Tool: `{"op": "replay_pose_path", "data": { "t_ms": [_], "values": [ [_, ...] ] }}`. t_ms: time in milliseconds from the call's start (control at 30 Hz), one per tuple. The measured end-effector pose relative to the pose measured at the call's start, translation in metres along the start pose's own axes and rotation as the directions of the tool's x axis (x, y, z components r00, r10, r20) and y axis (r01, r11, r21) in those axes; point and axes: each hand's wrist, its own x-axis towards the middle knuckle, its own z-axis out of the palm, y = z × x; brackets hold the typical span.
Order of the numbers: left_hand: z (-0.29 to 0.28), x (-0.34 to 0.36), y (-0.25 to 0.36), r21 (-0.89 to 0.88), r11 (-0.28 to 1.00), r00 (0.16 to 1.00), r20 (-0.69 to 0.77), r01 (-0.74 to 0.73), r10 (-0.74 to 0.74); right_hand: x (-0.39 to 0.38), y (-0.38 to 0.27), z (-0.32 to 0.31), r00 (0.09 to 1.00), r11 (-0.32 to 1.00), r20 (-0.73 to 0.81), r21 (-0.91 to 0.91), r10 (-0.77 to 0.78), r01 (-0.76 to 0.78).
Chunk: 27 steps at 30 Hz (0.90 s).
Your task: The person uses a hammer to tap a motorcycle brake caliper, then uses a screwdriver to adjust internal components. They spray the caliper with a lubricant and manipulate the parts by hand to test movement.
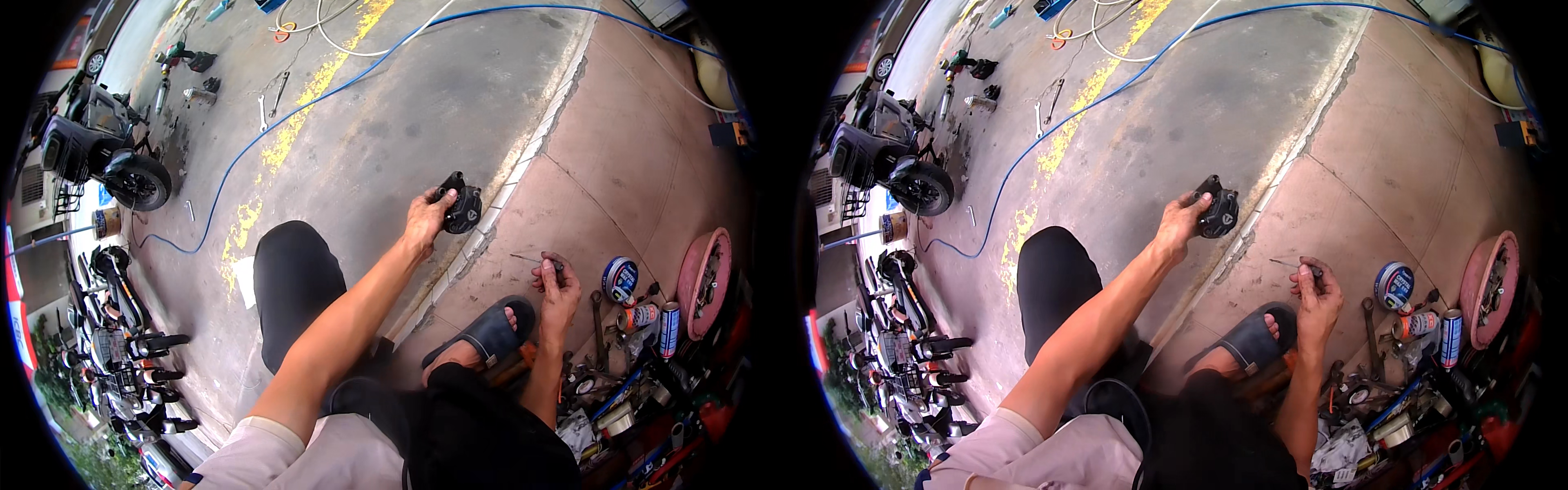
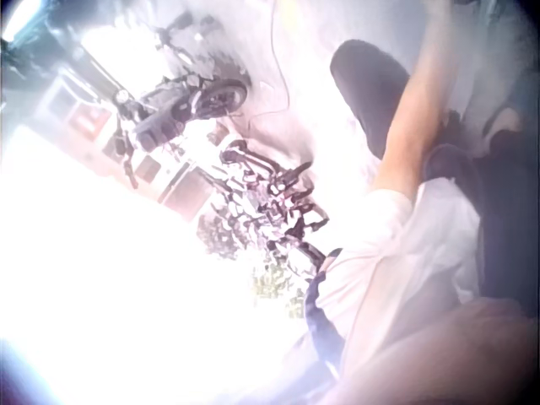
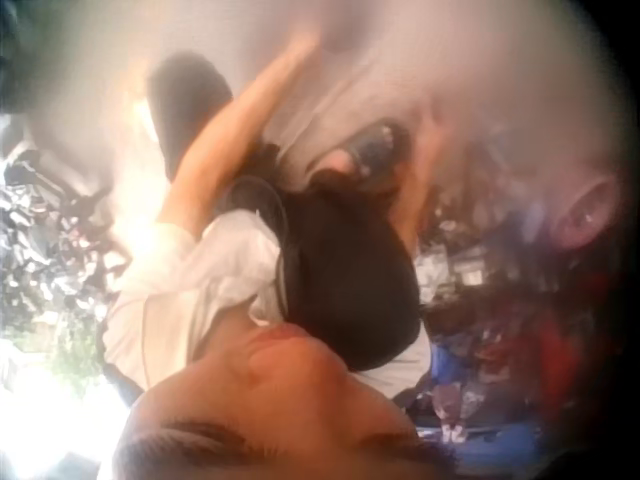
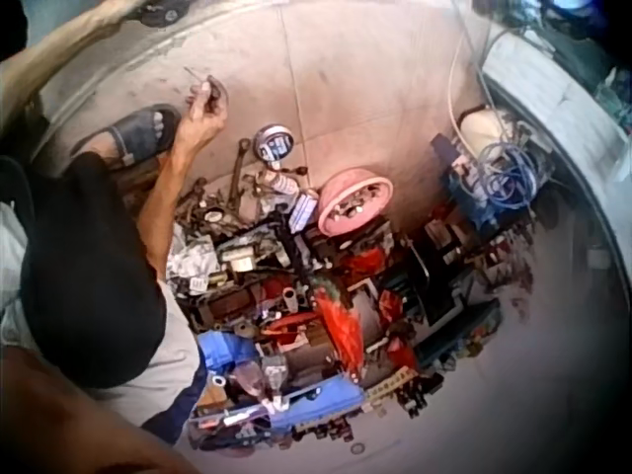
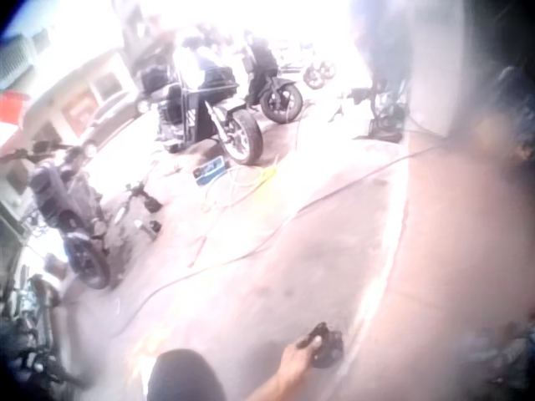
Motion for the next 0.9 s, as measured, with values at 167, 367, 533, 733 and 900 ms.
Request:
{"op": "replay_pose_path", "data": {
  "t_ms": [167,367,533,733,900],
  "values": [
    [-0.069,0.020,-0.050,-0.071,0.997,0.917,-0.398,-0.011,-0.018,-0.003,-0.008,0.057,0.983,0.988,0.133,-0.076,-0.125,0.136],
    [-0.066,0.009,-0.058,-0.135,0.991,0.871,-0.484,0.018,-0.082,-0.012,-0.017,0.096,0.949,0.947,0.278,-0.236,-0.150,0.219],
    [-0.076,0.005,-0.048,-0.151,0.982,0.888,-0.427,0.116,-0.170,-0.019,-0.007,0.115,0.914,0.905,0.342,-0.281,-0.218,0.321],
    [-0.081,0.001,-0.068,-0.549,0.813,0.910,-0.209,0.194,-0.358,-0.025,-0.004,0.132,0.903,0.907,0.383,-0.280,-0.195,0.315],
    [-0.077,-0.004,-0.072,-0.596,0.776,0.917,-0.159,0.207,-0.367,-0.024,-0.004,0.136,0.898,0.916,0.391,-0.248,-0.203,0.315]
  ]
}}
